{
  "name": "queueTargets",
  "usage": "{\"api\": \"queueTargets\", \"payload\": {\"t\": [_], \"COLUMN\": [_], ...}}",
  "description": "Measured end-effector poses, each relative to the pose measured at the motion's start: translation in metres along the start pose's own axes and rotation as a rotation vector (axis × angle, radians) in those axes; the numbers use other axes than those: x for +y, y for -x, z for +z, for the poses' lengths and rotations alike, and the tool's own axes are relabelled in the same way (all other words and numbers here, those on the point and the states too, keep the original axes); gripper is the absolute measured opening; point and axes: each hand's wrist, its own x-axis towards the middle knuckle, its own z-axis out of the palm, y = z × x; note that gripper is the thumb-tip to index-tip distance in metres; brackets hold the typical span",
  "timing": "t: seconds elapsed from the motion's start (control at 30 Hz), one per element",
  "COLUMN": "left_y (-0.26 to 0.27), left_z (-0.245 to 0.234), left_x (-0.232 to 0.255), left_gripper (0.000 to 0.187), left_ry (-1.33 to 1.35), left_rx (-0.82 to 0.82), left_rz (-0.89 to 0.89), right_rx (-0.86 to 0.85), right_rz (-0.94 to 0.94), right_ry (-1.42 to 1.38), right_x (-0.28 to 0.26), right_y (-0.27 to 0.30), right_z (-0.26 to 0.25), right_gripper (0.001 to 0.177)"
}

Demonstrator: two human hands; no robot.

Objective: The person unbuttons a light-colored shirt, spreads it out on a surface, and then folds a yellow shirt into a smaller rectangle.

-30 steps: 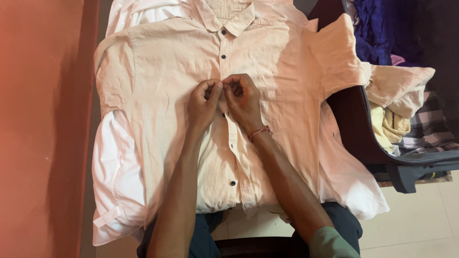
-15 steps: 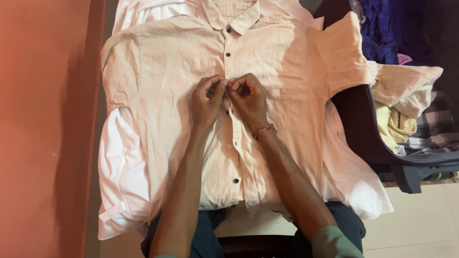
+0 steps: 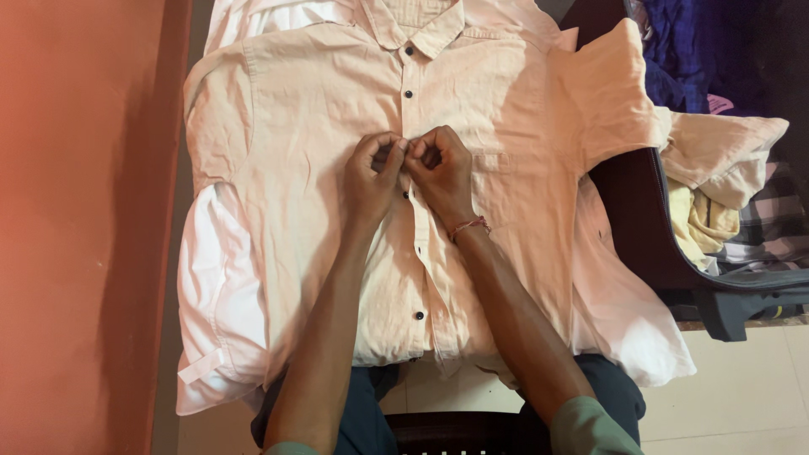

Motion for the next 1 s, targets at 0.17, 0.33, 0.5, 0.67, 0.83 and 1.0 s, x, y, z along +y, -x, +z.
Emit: {"api": "queueTargets", "payload": {"t": [0.17, 0.33, 0.5, 0.67, 0.83, 1.0], "left_y": [-0.004, -0.006, -0.006, -0.005, -0.006, -0.007], "left_z": [0.003, 0.002, 0.001, 0.002, 0.0, -0.008], "left_x": [-0.008, -0.01, -0.004, 0.001, -0.01, -0.016], "left_gripper": [0.013, 0.013, 0.014, 0.016, 0.013, 0.032], "left_ry": [0.009, 0.11, 0.258, 0.253, 0.071, -0.028], "left_rx": [0.007, -0.02, -0.064, -0.055, -0.043, -0.169], "left_rz": [0.103, 0.039, -0.006, -0.039, 0.08, 0.197], "right_rx": [0.003, -0.03, -0.053, -0.016, -0.052, -0.131], "right_rz": [0.083, 0.146, 0.187, 0.282, 0.135, 0.002], "right_ry": [-0.097, -0.201, -0.261, -0.215, -0.128, -0.076], "right_x": [0.004, 0.011, 0.009, -0.003, -0.001, 0.002], "right_y": [-0.001, -0.001, -0.001, 0.0, 0.001, 0.004], "right_z": [0.001, 0.001, 0.0, 0.002, 0.0, -0.001], "right_gripper": [0.024, 0.017, 0.013, 0.012, 0.015, 0.041]}}
